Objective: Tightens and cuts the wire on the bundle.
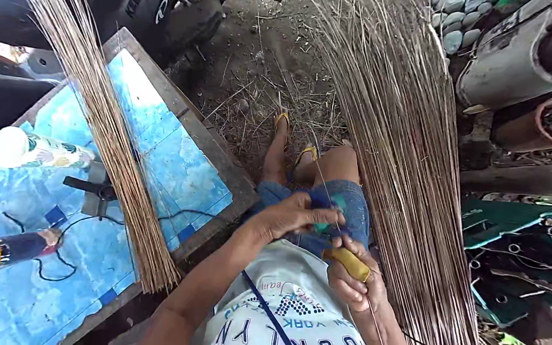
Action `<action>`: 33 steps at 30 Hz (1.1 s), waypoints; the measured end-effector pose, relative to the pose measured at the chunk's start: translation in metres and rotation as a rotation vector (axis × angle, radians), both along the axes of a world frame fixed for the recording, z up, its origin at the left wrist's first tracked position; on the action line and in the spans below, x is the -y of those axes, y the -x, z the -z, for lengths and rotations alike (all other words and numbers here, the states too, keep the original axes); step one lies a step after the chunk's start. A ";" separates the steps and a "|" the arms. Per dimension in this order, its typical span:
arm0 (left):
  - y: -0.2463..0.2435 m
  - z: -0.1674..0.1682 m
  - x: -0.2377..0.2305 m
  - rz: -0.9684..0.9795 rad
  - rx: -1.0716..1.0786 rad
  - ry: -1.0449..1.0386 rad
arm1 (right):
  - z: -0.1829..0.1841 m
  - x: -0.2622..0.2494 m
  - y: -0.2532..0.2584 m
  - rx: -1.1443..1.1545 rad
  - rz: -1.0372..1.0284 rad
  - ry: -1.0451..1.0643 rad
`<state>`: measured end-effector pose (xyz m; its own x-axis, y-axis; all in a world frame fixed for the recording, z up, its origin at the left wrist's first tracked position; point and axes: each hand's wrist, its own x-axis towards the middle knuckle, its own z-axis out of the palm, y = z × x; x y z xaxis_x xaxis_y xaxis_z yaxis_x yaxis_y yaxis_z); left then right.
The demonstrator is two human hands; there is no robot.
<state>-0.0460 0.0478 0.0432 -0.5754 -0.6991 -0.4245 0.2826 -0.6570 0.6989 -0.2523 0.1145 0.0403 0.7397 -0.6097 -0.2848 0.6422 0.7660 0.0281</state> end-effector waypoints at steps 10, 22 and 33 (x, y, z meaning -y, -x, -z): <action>-0.061 0.013 0.060 -0.180 0.258 0.062 | -0.005 -0.013 0.001 -0.329 -0.004 0.098; -0.083 0.051 0.087 -0.304 0.062 0.071 | -0.022 -0.038 0.000 -0.657 0.027 0.201; -0.028 0.026 0.026 -0.019 0.100 -0.008 | -0.017 -0.027 -0.004 -1.150 0.073 0.517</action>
